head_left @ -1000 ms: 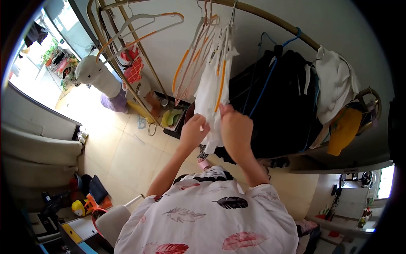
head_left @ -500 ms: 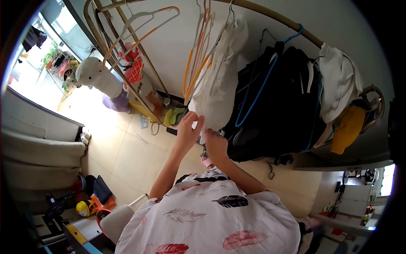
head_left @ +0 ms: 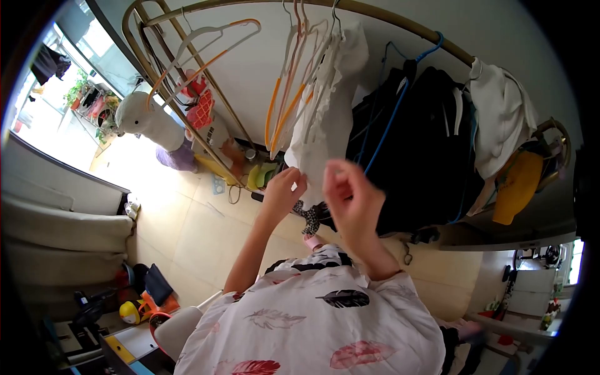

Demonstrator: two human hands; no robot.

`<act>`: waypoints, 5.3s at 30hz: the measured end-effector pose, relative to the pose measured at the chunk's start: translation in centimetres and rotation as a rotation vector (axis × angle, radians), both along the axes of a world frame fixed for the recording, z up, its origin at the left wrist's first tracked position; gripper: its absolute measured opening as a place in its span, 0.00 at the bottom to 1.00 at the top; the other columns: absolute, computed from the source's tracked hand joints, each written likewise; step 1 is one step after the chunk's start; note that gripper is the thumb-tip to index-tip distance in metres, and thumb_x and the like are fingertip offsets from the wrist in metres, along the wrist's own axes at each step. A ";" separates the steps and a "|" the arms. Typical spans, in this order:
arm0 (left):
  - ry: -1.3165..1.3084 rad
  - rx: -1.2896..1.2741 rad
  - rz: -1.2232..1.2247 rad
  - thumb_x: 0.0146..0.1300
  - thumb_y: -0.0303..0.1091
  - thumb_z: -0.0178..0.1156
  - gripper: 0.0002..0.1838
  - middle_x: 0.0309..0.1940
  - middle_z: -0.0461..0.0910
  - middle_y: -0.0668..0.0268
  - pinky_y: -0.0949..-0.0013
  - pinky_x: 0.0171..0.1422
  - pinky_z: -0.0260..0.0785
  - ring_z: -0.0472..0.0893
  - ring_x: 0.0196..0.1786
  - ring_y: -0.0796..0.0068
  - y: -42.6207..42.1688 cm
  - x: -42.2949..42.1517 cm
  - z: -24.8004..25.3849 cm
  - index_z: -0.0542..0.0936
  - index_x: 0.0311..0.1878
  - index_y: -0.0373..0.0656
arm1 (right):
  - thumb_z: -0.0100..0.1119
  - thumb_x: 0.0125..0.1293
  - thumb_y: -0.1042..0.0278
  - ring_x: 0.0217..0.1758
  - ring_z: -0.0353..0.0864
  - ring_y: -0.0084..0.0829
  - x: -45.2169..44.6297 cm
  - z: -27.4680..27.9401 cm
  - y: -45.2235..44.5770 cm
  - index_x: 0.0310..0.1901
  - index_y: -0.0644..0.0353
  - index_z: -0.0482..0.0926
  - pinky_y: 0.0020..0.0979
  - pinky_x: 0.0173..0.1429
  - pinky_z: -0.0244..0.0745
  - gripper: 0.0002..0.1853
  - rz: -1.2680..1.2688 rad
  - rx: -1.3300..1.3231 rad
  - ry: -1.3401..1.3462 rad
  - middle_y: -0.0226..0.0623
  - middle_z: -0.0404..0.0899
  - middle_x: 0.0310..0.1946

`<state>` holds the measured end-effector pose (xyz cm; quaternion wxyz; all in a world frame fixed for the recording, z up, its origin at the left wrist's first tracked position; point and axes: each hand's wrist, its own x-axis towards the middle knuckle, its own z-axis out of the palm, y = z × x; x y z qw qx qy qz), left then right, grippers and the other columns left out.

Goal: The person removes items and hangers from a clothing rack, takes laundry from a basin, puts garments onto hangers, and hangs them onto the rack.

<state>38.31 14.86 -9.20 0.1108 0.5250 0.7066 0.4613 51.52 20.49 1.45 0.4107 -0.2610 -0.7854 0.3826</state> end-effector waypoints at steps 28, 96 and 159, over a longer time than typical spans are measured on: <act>0.038 -0.039 0.118 0.54 0.39 0.54 0.12 0.22 0.73 0.51 0.59 0.31 0.65 0.74 0.30 0.52 5.4 -5.4 -4.6 0.74 0.27 0.38 | 0.56 0.55 0.49 0.28 0.78 0.34 -1.8 0.7 5.1 0.56 0.69 0.58 0.28 0.34 0.72 0.36 -0.034 0.079 -0.432 0.42 0.77 0.33; -0.028 0.069 0.265 0.51 0.30 0.53 0.28 0.22 0.74 0.53 0.57 0.33 0.66 0.76 0.28 0.52 6.3 -3.4 1.3 0.62 0.58 0.49 | 0.47 0.65 0.60 0.13 0.56 0.14 -2.5 17.9 8.9 0.38 0.62 0.67 0.18 0.18 0.56 0.12 0.252 0.131 0.861 0.25 0.63 0.16; 0.691 -0.033 -0.362 0.48 0.47 0.59 0.17 0.09 0.60 0.70 0.68 0.16 0.57 0.66 0.13 0.70 -12.0 -2.7 13.9 0.70 0.15 0.48 | 0.57 0.55 0.71 0.29 0.77 0.22 -0.8 8.0 16.4 0.36 0.66 0.76 0.20 0.36 0.71 0.09 0.341 -0.718 0.543 0.34 0.79 0.29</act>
